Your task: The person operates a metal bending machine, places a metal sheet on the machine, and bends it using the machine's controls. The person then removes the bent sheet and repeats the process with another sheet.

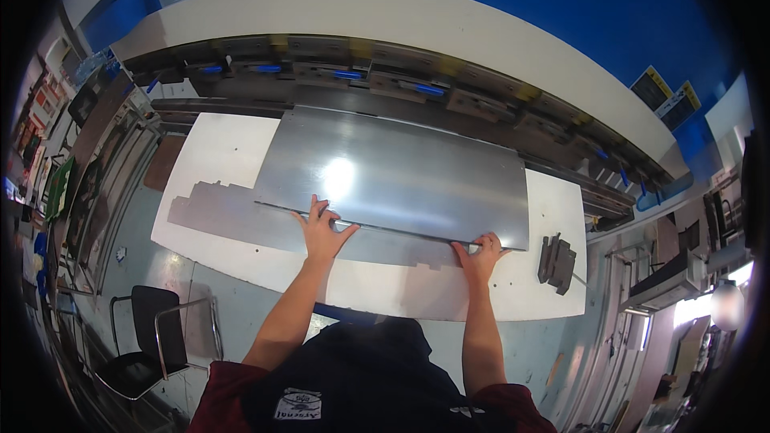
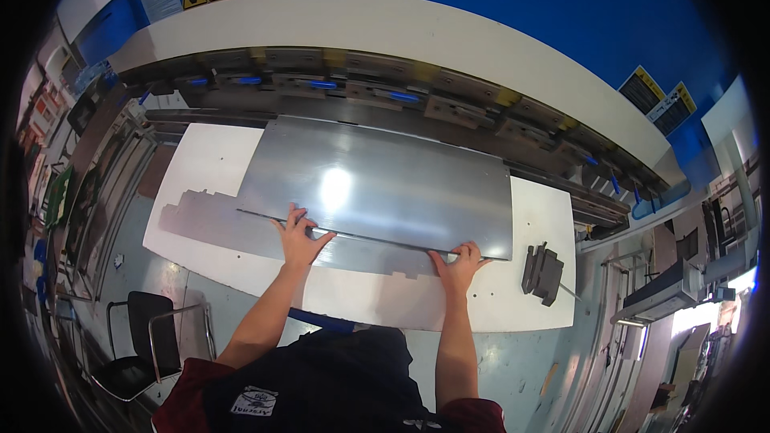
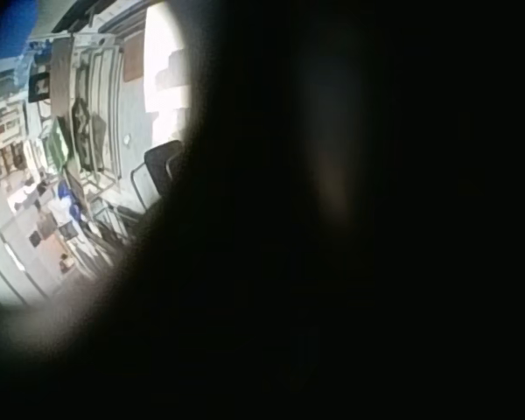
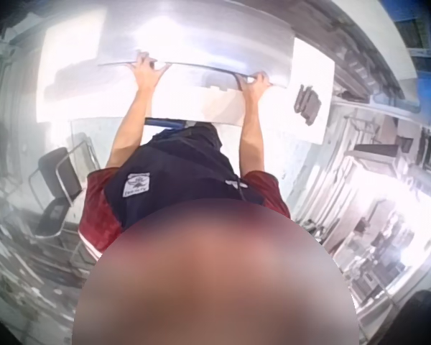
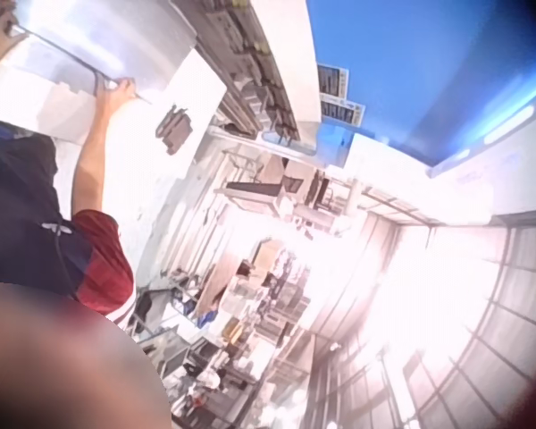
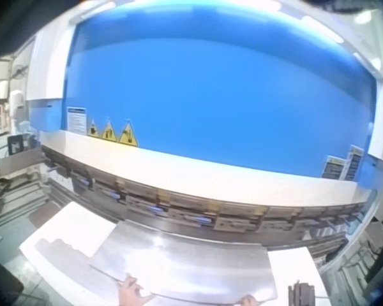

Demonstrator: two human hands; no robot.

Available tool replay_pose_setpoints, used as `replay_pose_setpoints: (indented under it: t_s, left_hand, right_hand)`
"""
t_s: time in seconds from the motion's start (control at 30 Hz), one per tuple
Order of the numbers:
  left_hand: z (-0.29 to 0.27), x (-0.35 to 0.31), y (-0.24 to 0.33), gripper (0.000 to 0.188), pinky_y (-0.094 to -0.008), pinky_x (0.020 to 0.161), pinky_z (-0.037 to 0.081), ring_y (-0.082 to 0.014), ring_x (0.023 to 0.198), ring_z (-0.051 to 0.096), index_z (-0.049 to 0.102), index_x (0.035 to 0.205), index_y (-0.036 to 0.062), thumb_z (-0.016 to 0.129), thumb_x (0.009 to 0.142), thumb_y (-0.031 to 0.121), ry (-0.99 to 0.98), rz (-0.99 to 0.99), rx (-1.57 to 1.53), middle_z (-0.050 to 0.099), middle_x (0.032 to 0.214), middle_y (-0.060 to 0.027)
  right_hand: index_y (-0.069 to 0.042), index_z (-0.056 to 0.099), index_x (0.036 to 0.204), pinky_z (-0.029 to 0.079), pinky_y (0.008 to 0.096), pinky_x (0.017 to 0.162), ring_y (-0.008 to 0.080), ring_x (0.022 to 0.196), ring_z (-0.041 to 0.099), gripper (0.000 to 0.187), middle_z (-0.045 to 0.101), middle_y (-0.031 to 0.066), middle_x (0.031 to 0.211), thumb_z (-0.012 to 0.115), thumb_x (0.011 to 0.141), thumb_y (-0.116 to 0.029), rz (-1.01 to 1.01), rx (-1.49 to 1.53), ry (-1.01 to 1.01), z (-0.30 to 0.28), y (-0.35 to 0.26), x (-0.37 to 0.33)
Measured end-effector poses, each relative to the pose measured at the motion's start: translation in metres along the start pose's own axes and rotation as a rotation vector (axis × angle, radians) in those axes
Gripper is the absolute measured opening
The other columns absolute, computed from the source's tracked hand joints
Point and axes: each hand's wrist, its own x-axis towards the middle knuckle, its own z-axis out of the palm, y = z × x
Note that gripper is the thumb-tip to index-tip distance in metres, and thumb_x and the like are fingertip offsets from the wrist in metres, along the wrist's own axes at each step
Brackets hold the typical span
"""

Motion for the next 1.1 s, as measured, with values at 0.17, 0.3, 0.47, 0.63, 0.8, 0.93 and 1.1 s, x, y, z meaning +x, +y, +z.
replay_pose_setpoints:
  t_s: [0.17, 0.3, 0.47, 0.63, 0.8, 0.93, 1.1]
  left_hand:
    - [-0.003, 0.0, 0.002, 0.052, -0.0842, 0.12, 0.002, -0.0393, 0.157, 0.036, 0.07, 0.087, 0.0102, 0.094, 0.071, 0.053, -0.019, -0.018, -0.004, 0.061, 0.14, -0.0145]
    - [-0.006, 0.001, 0.004, 0.052, -0.0843, 0.12, 0.002, -0.0385, 0.158, 0.034, 0.07, 0.087, 0.0104, 0.094, 0.072, 0.054, -0.045, -0.035, -0.002, 0.06, 0.142, -0.0141]
    - [-0.007, 0.002, 0.004, 0.051, -0.0844, 0.12, 0.002, -0.0382, 0.158, 0.034, 0.07, 0.087, 0.0107, 0.094, 0.072, 0.053, -0.061, -0.039, 0.006, 0.059, 0.144, -0.0138]
    - [-0.005, 0.001, 0.003, 0.051, -0.0848, 0.12, 0.002, -0.0394, 0.158, 0.033, 0.069, 0.088, 0.0105, 0.094, 0.072, 0.052, -0.046, -0.031, 0.017, 0.058, 0.144, -0.0148]
    - [-0.002, 0.001, 0.0, 0.051, -0.0852, 0.119, 0.001, -0.0406, 0.158, 0.032, 0.069, 0.088, 0.0102, 0.094, 0.072, 0.052, -0.031, -0.019, -0.004, 0.059, 0.144, -0.0161]
    - [-0.011, 0.004, 0.009, 0.05, -0.086, 0.118, 0.002, -0.0412, 0.157, 0.034, 0.068, 0.088, 0.0102, 0.094, 0.073, 0.05, -0.052, -0.03, 0.013, 0.059, 0.142, -0.0168]
    - [-0.046, 0.091, 0.051, 0.05, -0.0759, 0.124, 0.01, -0.0408, 0.151, 0.042, 0.073, 0.111, 0.0067, 0.092, 0.079, 0.04, 0.433, 0.338, -0.105, 0.059, 0.139, -0.0147]
  right_hand:
    - [-0.009, 0.065, 0.094, 0.005, 0.0753, 0.123, 0.0365, 0.136, 0.053, 0.056, 0.061, 0.0119, 0.126, 0.099, 0.067, -0.044, 0.018, 0.01, -0.023, 0.0, -0.001, 0.0]
    - [-0.009, 0.065, 0.094, 0.004, 0.0761, 0.123, 0.0369, 0.137, 0.052, 0.056, 0.06, 0.0113, 0.127, 0.099, 0.067, -0.044, 0.021, 0.013, -0.021, 0.004, 0.002, 0.001]
    - [-0.009, 0.064, 0.093, 0.002, 0.0786, 0.122, 0.0377, 0.138, 0.052, 0.056, 0.06, 0.0107, 0.127, 0.099, 0.068, -0.043, 0.007, 0.012, -0.012, 0.007, 0.007, 0.0]
    - [-0.01, 0.063, 0.094, 0.002, 0.0806, 0.12, 0.0392, 0.14, 0.051, 0.056, 0.059, 0.0096, 0.127, 0.1, 0.067, -0.042, 0.01, 0.011, -0.021, 0.007, 0.008, 0.0]
    - [-0.01, 0.062, 0.093, 0.002, 0.0805, 0.12, 0.0402, 0.14, 0.05, 0.056, 0.059, 0.0095, 0.128, 0.099, 0.068, -0.043, 0.012, 0.019, -0.036, 0.009, 0.013, 0.001]
    - [-0.011, 0.061, 0.095, 0.003, 0.0802, 0.121, 0.0405, 0.143, 0.048, 0.056, 0.058, 0.0099, 0.129, 0.099, 0.068, -0.042, 0.032, 0.019, -0.048, 0.002, 0.001, 0.003]
    - [-0.009, 0.062, 0.115, 0.004, 0.0784, 0.121, 0.0404, 0.147, 0.044, 0.055, 0.061, 0.0115, 0.13, 0.089, 0.081, -0.044, -0.236, 0.044, 0.318, -0.048, -0.041, 0.082]
